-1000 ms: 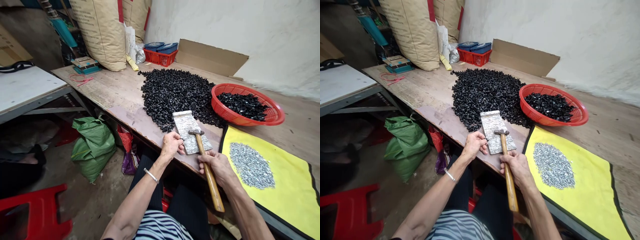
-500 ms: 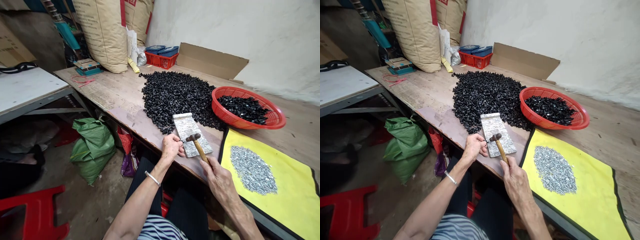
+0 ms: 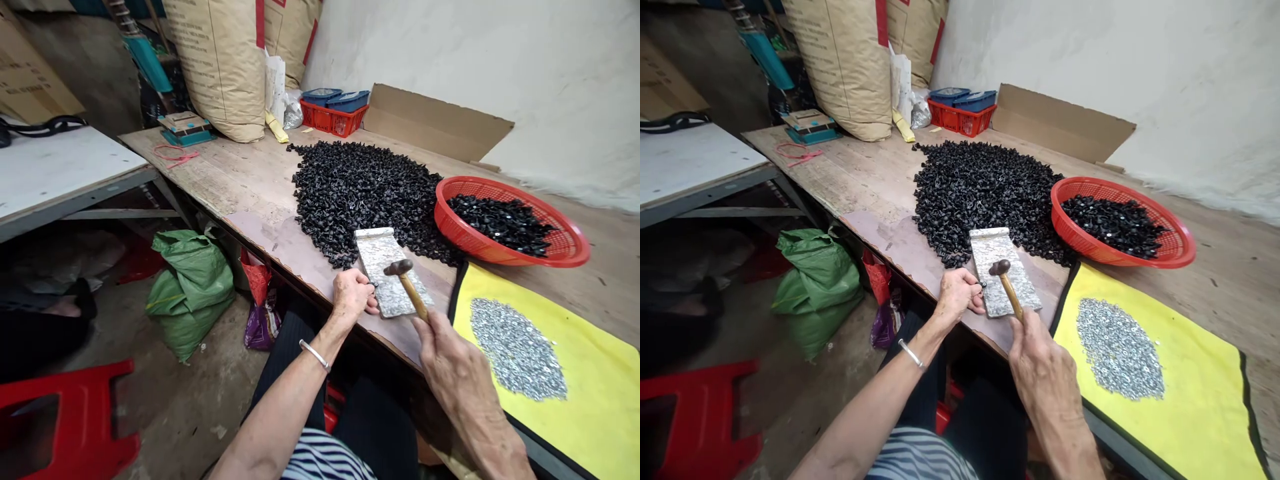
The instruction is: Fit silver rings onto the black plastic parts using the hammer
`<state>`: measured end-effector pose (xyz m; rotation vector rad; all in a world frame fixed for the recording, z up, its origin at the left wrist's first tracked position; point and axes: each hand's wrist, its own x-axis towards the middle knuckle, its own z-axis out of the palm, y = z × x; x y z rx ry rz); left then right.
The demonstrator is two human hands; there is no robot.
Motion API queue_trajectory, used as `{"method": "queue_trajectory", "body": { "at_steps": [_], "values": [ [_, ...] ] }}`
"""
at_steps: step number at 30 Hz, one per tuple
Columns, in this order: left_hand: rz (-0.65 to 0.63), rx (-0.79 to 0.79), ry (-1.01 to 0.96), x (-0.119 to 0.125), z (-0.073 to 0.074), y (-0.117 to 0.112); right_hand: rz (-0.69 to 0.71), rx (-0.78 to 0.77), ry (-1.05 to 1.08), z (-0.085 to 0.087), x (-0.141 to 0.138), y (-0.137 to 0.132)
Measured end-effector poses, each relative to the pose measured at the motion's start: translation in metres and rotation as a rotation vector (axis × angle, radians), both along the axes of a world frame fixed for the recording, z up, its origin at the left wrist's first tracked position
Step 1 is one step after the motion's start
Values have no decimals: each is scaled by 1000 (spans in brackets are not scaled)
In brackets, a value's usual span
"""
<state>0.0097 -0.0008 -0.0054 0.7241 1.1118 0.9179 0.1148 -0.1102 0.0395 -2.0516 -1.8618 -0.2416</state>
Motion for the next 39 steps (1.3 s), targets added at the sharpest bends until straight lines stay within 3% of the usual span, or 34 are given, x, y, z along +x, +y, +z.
{"method": "queue_trajectory", "body": {
  "at_steps": [4, 11, 16, 21, 26, 30, 32, 35, 39],
  "values": [
    [-1, 3, 12, 0, -2, 0, -38, 157, 39, 12, -2, -1],
    [14, 48, 27, 1, -3, -3, 19, -11, 12, -6, -2, -1],
    [10, 57, 57, 1, 0, -5, -11, 207, 74, -4, -4, -4],
    [13, 58, 41, 1, -1, -5, 49, 18, -71, -4, -4, -4],
    [9, 39, 25, 0, -1, -3, -5, 299, -29, -3, -10, -4],
    [9, 29, 25, 0, -1, -3, -15, 42, -132, -9, -11, -4],
    [8, 38, 26, 0, -2, -3, -31, 59, -111, -9, -10, -5],
    [5, 41, 34, 1, -3, -3, -78, 224, -7, -9, -11, -6],
    [9, 36, 36, 1, -2, -3, -41, 11, -82, -16, -14, -6]
  ]
}}
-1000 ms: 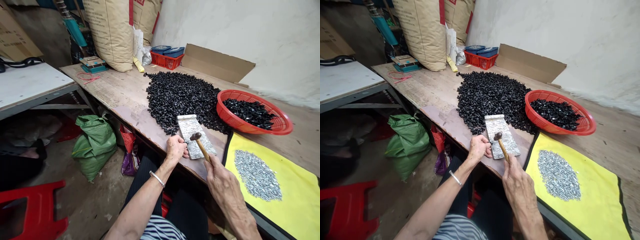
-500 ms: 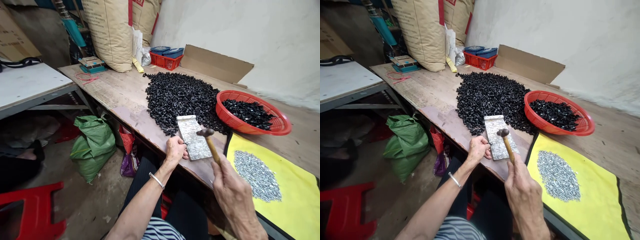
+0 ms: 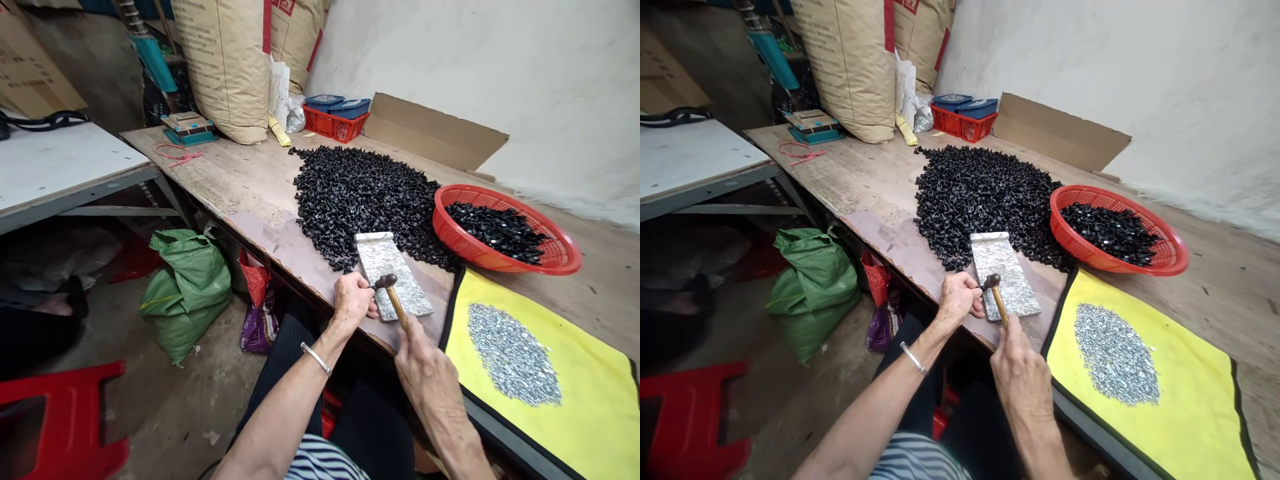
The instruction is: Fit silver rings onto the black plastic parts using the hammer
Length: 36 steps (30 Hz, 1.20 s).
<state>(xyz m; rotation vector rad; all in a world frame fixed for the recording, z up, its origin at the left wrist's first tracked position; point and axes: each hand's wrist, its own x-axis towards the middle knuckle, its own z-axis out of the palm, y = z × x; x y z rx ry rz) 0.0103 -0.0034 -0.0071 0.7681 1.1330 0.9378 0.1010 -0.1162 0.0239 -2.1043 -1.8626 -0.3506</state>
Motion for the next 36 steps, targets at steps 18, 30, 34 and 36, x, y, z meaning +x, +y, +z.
{"method": "queue_trajectory", "body": {
  "at_steps": [18, 30, 34, 36],
  "values": [
    [-4, 46, -122, -14, 11, -13, -117, -215, 961, -7, 23, 22],
    [-207, 184, -240, -59, 53, -66, 5, -110, 905, 26, 5, 3],
    [-231, 184, -203, -60, 56, -68, 110, -221, 1525, 31, -14, -8],
    [-238, 179, -187, -59, 54, -68, 85, -176, 1647, 30, -19, -9]
  ]
}}
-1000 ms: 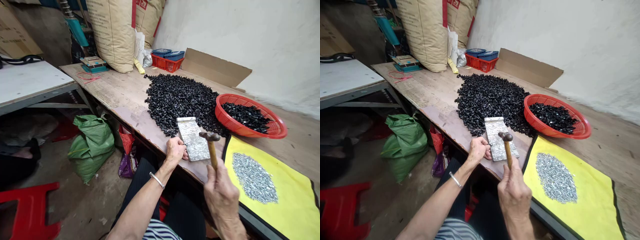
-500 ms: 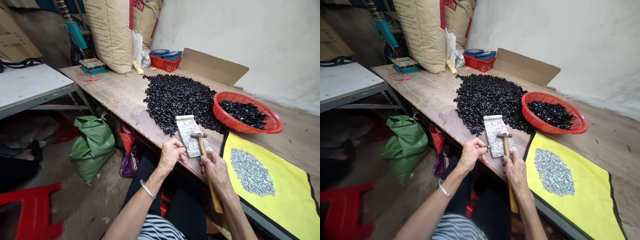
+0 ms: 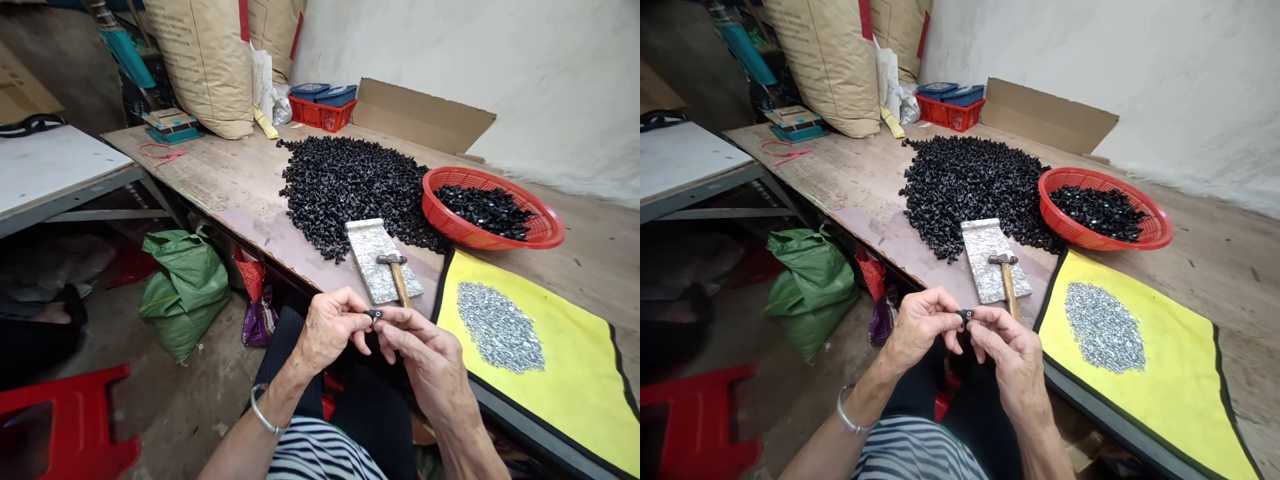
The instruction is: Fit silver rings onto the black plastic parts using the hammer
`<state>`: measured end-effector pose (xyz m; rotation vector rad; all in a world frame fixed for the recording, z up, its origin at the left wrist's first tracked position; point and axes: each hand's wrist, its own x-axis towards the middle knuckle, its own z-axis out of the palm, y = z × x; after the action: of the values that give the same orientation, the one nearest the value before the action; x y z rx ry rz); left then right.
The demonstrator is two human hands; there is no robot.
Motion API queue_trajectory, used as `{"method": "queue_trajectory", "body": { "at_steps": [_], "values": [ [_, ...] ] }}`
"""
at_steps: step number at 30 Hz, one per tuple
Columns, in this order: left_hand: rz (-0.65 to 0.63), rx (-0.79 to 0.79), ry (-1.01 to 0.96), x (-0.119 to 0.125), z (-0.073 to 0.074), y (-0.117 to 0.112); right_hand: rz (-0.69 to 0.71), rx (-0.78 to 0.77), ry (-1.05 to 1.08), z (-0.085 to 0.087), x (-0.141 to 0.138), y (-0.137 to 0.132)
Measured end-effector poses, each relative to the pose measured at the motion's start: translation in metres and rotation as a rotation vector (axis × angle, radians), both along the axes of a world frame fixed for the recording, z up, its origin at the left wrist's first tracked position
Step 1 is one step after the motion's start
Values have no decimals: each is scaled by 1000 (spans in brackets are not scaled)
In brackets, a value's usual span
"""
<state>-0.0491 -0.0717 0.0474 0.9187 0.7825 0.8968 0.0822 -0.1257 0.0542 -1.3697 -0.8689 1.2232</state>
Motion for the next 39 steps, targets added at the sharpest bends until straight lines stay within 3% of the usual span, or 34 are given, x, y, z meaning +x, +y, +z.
{"method": "queue_trajectory", "body": {
  "at_steps": [9, 15, 18, 21, 26, 28, 30, 33, 34, 36, 39],
  "values": [
    [-52, -19, 21, 2, 0, 1, -43, -152, 311, 0, 2, 6],
    [-105, 17, 171, 4, -6, 1, -39, -178, 147, -12, -1, 4],
    [-106, -4, 207, 3, -15, -2, 48, -246, 8, -11, 6, 8],
    [-53, -47, 233, 1, -23, -5, 62, -225, -142, 7, 38, 29],
    [-17, -54, 283, 2, -25, -6, -293, 28, -244, 47, 120, 89],
    [-10, -48, 285, -1, -24, -2, -394, -2, -492, 50, 139, 95],
    [24, -30, 308, -9, -26, 5, -422, -52, -627, 39, 147, 82],
    [151, 12, 391, -28, -33, 22, -437, -172, -850, 6, 152, 41],
    [217, 20, 428, -34, -35, 30, -385, -235, -1119, -6, 154, 26],
    [336, 39, 522, -43, -41, 46, -278, -329, -1441, -27, 159, 4],
    [362, 183, 684, -42, -48, 70, -187, -371, -1592, -44, 166, -8]
  ]
}}
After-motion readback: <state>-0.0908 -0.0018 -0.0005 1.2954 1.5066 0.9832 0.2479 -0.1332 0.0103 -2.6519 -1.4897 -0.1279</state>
